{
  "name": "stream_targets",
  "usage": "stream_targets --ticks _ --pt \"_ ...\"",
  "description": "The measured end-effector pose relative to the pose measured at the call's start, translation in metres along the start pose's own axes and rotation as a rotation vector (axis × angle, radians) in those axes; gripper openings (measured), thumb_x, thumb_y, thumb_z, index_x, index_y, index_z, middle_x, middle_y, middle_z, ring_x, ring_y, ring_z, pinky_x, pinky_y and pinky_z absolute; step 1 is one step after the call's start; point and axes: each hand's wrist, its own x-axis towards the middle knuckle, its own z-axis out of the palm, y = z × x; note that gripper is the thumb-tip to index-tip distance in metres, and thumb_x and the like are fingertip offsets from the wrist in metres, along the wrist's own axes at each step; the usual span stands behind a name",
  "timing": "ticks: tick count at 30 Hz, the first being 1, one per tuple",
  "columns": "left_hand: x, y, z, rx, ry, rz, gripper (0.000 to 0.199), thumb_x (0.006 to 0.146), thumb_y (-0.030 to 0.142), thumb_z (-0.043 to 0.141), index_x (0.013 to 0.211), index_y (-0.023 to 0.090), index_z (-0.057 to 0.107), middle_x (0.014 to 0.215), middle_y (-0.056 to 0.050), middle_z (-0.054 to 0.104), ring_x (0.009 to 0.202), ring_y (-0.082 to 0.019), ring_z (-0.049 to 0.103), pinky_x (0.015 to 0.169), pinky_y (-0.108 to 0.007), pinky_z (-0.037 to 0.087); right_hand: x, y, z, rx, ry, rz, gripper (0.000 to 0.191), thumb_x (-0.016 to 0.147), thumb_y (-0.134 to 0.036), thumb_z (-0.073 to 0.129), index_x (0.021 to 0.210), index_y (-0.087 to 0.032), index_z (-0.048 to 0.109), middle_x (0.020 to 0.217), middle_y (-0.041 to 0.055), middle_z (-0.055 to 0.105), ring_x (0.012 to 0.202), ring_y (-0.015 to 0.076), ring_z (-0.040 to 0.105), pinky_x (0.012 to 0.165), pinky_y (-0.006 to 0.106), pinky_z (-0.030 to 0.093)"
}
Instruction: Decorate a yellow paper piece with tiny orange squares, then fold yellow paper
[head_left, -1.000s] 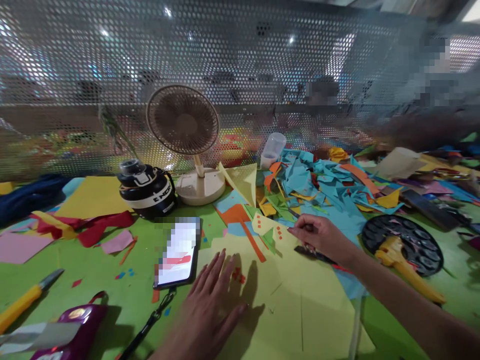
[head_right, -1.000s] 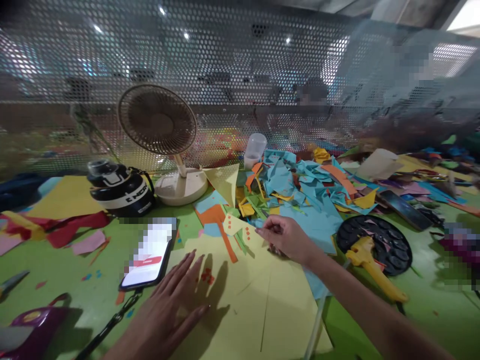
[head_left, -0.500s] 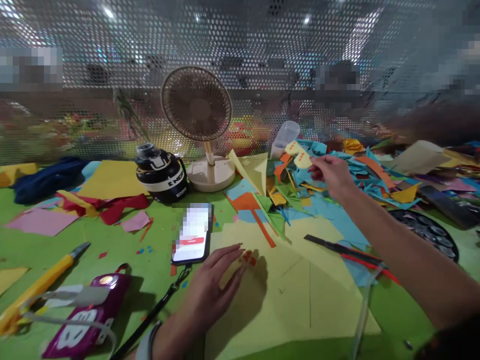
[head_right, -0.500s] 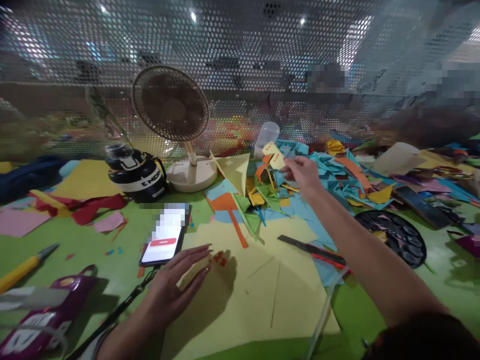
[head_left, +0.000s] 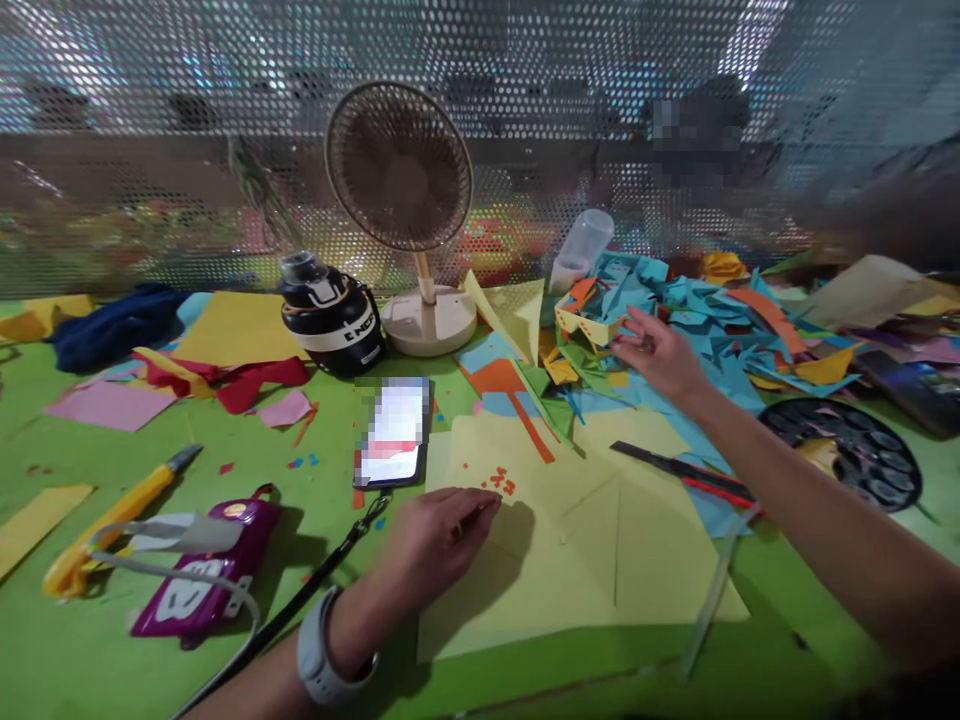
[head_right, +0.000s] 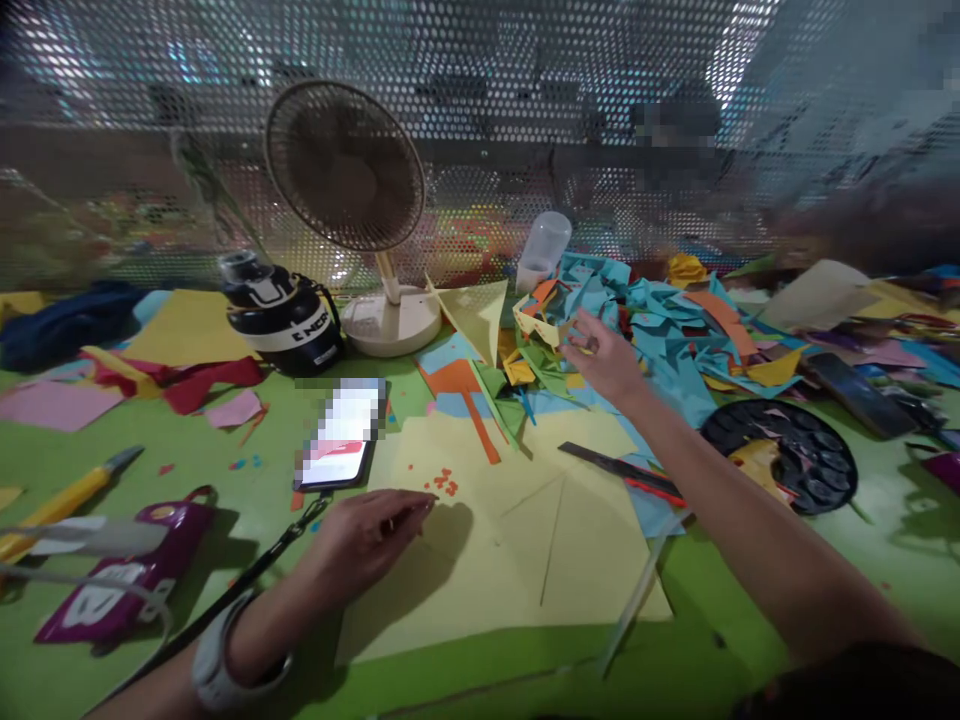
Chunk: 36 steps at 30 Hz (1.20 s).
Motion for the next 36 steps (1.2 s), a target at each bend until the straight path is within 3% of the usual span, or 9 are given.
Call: stream_targets --ticks 6,10,12,14,16,19,25,31,36 --pt "-0.001 0.005 -0.002 0.074 -0.012 0.005 0.029 0.092 0.025 0.047 0.068 0.016 0.059 0.049 0.001 0.059 0.04 -0.009 0.051 0.041 -0.02 0.037 0.012 -0.007 -0.02 -0.276 0.137 0.115 0.073 0.069 -0.028 0.063 0.135 -0.006 0.042 0.118 0.0223 0.062 0.111 0.0423 0.055 0.092 0.06 0.039" --pt "-0.001 0.009 -0.004 0.121 -0.057 0.075 0.038 0.094 0.028 0.044 0.059 0.018 0.053 0.045 0.001 0.054 0.039 -0.01 0.051 0.041 -0.021 0.039 -0.026 -0.024 -0.03 -0.432 0.099 -0.022 0.065 0.078 -0.03 0.057 0.137 -0.006 0.042 0.131 0.0217 0.054 0.119 0.0394 0.049 0.099 0.055 0.036" --pt "-0.001 0.013 -0.005 0.105 -0.136 0.212 0.027 0.093 0.028 0.045 0.075 0.017 0.062 0.064 -0.004 0.068 0.058 -0.014 0.064 0.054 -0.024 0.049 -0.061 -0.032 -0.028 -0.45 -0.113 -0.248 0.057 0.084 -0.035 0.054 0.135 -0.011 0.045 0.131 0.0164 0.056 0.119 0.0322 0.052 0.1 0.047 0.04" --pt "0.0 0.02 -0.005 0.077 -0.316 0.367 0.025 0.093 0.032 0.048 0.112 0.02 0.06 0.109 -0.008 0.069 0.101 -0.02 0.064 0.086 -0.033 0.05 -0.097 -0.038 -0.02 -0.437 -0.345 -0.417 0.06 0.087 -0.04 0.053 0.14 -0.017 0.038 0.134 0.0127 0.054 0.119 0.0277 0.052 0.098 0.043 0.044" --pt "0.0 0.025 -0.005 0.074 -0.532 0.443 0.053 0.091 0.043 0.048 0.138 0.021 0.037 0.142 -0.01 0.046 0.13 -0.023 0.041 0.11 -0.042 0.03 -0.126 -0.038 -0.009 -0.419 -0.492 -0.537 0.064 0.089 -0.04 0.051 0.145 -0.019 0.029 0.141 0.0122 0.047 0.124 0.0253 0.048 0.099 0.041 0.043" --pt "-0.003 0.029 -0.002 0.077 -0.704 0.433 0.069 0.09 0.052 0.044 0.146 0.021 0.019 0.153 -0.01 0.023 0.14 -0.023 0.022 0.115 -0.045 0.013 -0.147 -0.031 0.008 -0.442 -0.61 -0.651 0.076 0.087 -0.046 0.054 0.148 -0.015 0.02 0.146 0.0149 0.037 0.131 0.0277 0.039 0.103 0.044 0.038" --pt "-0.005 0.026 -0.001 0.085 -0.75 0.402 0.068 0.091 0.054 0.041 0.146 0.02 0.021 0.154 -0.011 0.018 0.141 -0.022 0.016 0.116 -0.042 0.01 -0.129 -0.012 0.022 -0.563 -0.635 -0.627 0.089 0.081 -0.068 0.046 0.145 -0.009 0.029 0.145 0.0204 0.035 0.132 0.033 0.036 0.106 0.054 0.031" --pt "-0.005 0.028 -0.002 0.113 -0.722 0.382 0.069 0.089 0.055 0.043 0.145 0.021 0.024 0.154 -0.01 0.018 0.141 -0.024 0.015 0.116 -0.041 0.013 -0.114 -0.018 0.017 -0.546 -0.517 -0.566 0.066 0.085 -0.052 0.054 0.139 -0.016 0.041 0.138 0.016 0.048 0.128 0.0307 0.043 0.106 0.053 0.031" --pt "-0.007 0.025 0.001 0.076 -0.661 0.394 0.069 0.089 0.054 0.045 0.145 0.019 0.025 0.152 -0.011 0.025 0.14 -0.025 0.019 0.115 -0.043 0.018 -0.118 -0.03 0.018 -0.376 -0.646 -0.668 0.062 0.082 -0.043 0.061 0.136 -0.017 0.046 0.135 0.0129 0.054 0.121 0.0277 0.05 0.1 0.044 0.041"
